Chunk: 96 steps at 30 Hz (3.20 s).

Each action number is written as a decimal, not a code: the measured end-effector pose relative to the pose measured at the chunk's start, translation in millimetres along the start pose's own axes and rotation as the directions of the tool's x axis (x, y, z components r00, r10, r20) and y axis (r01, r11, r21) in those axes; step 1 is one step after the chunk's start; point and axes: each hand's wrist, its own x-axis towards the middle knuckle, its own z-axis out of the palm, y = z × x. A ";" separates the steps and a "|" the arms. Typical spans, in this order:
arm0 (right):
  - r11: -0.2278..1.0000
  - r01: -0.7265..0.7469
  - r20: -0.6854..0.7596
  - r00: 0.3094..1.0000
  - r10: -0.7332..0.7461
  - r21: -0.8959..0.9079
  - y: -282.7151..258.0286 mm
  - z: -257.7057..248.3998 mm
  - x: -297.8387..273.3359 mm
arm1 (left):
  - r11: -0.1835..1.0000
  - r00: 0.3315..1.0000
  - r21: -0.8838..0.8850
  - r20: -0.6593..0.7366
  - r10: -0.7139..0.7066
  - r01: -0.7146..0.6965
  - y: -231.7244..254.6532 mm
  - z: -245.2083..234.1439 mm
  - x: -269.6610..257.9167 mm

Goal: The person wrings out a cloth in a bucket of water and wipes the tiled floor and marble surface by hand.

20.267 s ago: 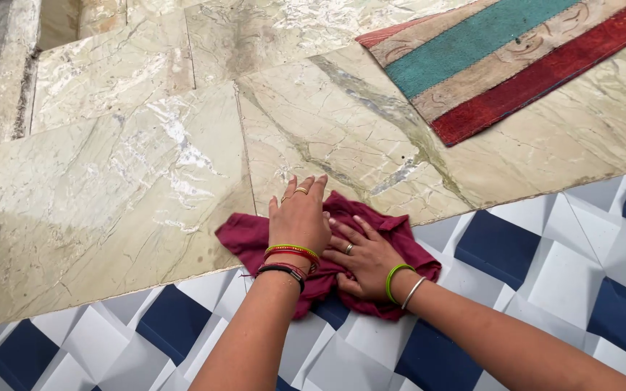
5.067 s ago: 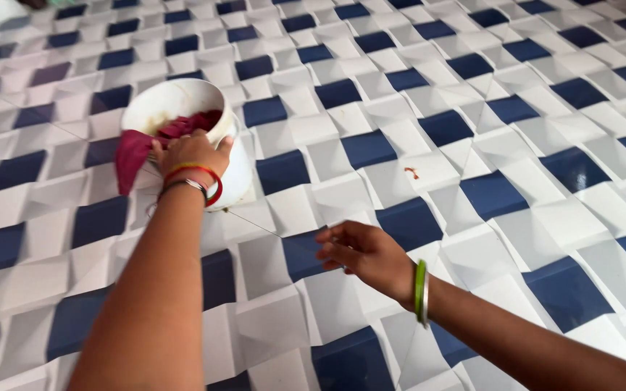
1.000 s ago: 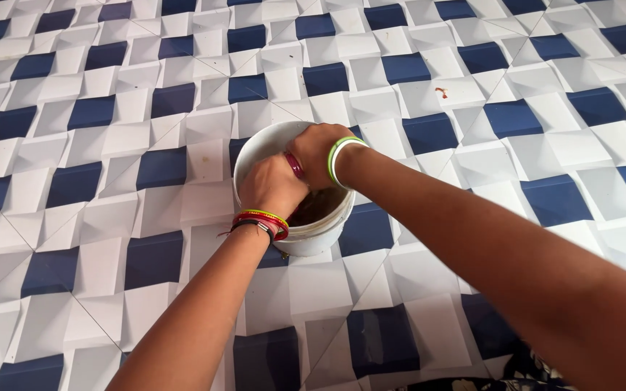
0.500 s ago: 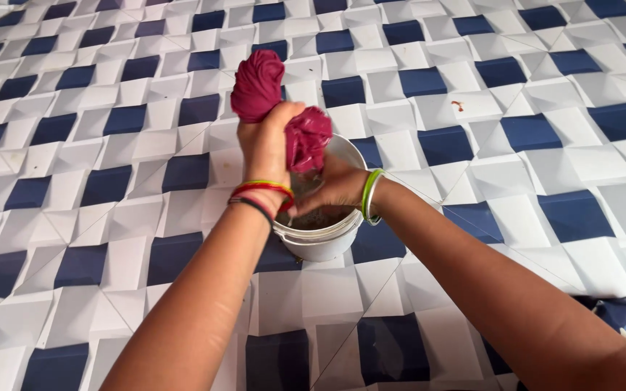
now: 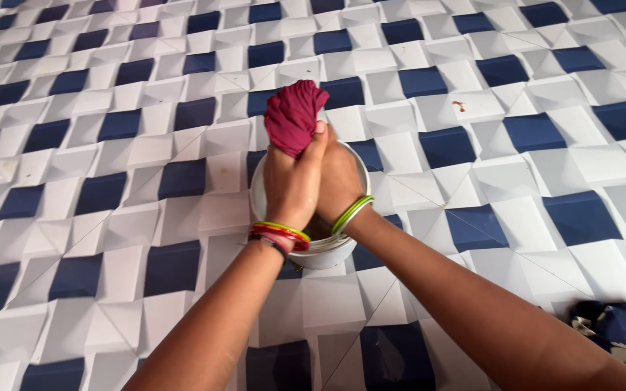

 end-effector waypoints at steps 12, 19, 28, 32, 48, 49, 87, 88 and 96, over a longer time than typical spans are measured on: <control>0.940 0.261 -0.085 0.955 -0.285 -0.220 19.0 7.5 -0.8 | 0.964 0.976 -0.264 0.202 0.088 -0.032 -26.9 1.0 18.0; 0.961 0.052 -0.286 0.949 -0.133 -0.273 30.8 -57.0 -15.3 | 0.877 0.823 0.102 0.410 0.394 -0.470 -1.4 29.0 23.8; 0.970 -0.076 -0.399 0.902 0.167 0.233 39.1 -2.2 -47.6 | 0.720 0.781 0.427 0.569 0.256 -0.548 -32.1 27.9 25.7; 0.963 -0.147 -0.343 0.913 0.220 0.226 7.4 28.0 -53.8 | 0.733 0.764 0.378 0.575 0.292 -0.565 -40.3 -13.9 30.8; 0.993 -0.003 0.237 0.971 -0.025 0.119 -21.0 64.6 -12.9 | 0.669 0.988 0.742 0.136 -0.078 -0.050 -45.3 -122.6 39.4; 0.992 0.021 0.247 0.968 -0.051 0.124 -7.5 46.3 -6.7 | 0.677 0.992 0.736 0.096 -0.079 -0.017 -44.4 -115.2 39.3; 0.257 -0.470 0.443 0.882 0.158 0.844 165.3 -274.6 16.5 | 0.960 0.733 0.279 0.652 -0.194 0.006 -50.7 193.0 16.5; 0.281 -0.461 0.420 0.886 0.197 0.842 170.6 -283.3 18.6 | 0.948 0.753 0.303 0.600 -0.270 0.099 -51.1 191.2 19.0; 0.629 -0.335 0.043 0.901 0.432 0.701 236.1 -331.4 39.0 | 0.985 0.752 0.080 0.656 0.063 -0.152 11.0 212.3 67.1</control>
